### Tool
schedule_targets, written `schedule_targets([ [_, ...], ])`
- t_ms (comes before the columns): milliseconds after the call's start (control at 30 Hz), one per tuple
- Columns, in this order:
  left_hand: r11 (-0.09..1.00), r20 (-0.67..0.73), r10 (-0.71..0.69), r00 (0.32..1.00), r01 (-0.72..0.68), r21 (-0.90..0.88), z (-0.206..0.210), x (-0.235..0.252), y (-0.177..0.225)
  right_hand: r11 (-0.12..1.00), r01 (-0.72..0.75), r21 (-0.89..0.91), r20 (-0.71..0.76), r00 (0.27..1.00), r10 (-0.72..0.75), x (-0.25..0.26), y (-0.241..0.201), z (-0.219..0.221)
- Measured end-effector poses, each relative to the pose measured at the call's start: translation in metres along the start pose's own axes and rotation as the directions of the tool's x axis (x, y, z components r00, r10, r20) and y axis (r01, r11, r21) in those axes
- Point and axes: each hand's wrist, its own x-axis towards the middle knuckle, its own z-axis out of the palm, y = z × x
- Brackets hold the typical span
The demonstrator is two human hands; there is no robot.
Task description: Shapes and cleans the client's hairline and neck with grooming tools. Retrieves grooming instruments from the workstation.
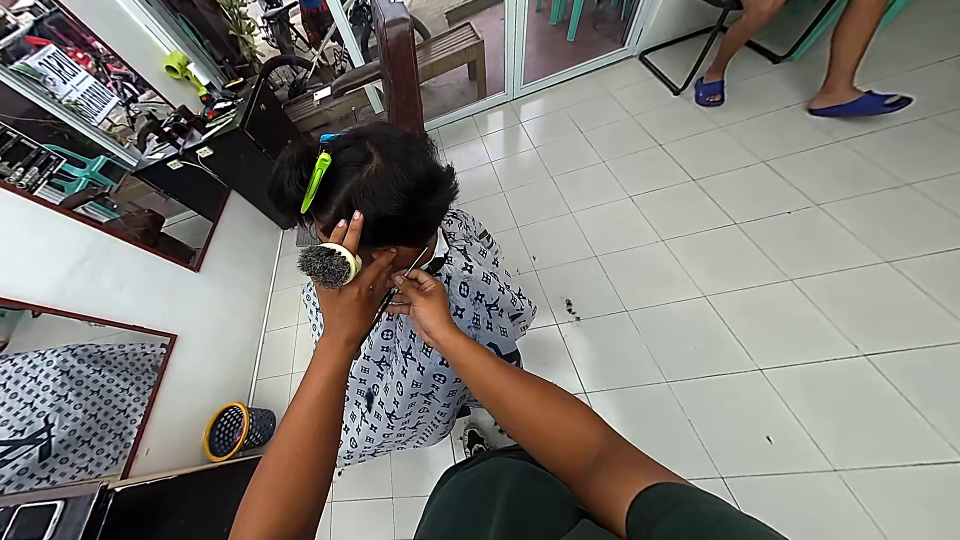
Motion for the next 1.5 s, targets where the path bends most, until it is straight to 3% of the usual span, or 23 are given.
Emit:
schedule_targets([
  [167, 1.000, -0.003, -0.007, 1.000, 0.007, 0.003, 0.001, 0.000, 0.000, 0.995, 0.033, -0.098, 0.046, 0.999, -0.028, -0.006, 0.000, 0.005],
  [367, 1.000, 0.005, -0.002, 1.000, 0.002, 0.007, -0.001, 0.000, 0.001, 1.000, -0.012, 0.006, -0.017, 1.000, 0.012, -0.001, 0.002, 0.003],
  [533, 1.000, 0.004, -0.018, 1.000, 0.018, -0.010, -0.001, 0.000, 0.001, 0.992, 0.033, -0.123, 0.058, 0.998, -0.026, -0.006, 0.002, 0.008],
  [667, 1.000, -0.001, -0.004, 1.000, 0.004, -0.006, -0.001, 0.000, 0.000, 1.000, 0.002, 0.001, 0.014, 1.000, -0.002, 0.000, 0.005, 0.004],
  [867, 1.000, 0.007, -0.023, 1.000, 0.023, 0.001, -0.001, -0.001, -0.001, 0.997, 0.025, -0.075, 0.067, 0.998, -0.019, -0.007, 0.001, 0.009],
  [1033, 1.000, -0.004, -0.008, 1.000, 0.008, 0.007, -0.001, 0.000, -0.001, 0.999, -0.027, 0.045, -0.031, 0.999, 0.029, 0.001, 0.002, 0.001],
  [1200, 1.000, -0.001, -0.014, 1.000, 0.014, 0.010, 0.000, -0.001, 0.000, 0.995, 0.023, -0.100, 0.032, 0.999, -0.020, -0.005, 0.000, 0.006],
  [1367, 1.000, 0.004, -0.006, 1.000, 0.006, 0.010, -0.002, 0.001, 0.001, 0.999, -0.016, 0.039, -0.028, 0.999, 0.018, 0.003, 0.002, -0.002],
  [1500, 1.000, 0.009, -0.009, 1.000, 0.009, 0.010, -0.001, 0.000, 0.002, 0.999, 0.015, -0.040, 0.008, 1.000, -0.014, 0.000, 0.002, 0.000],
])
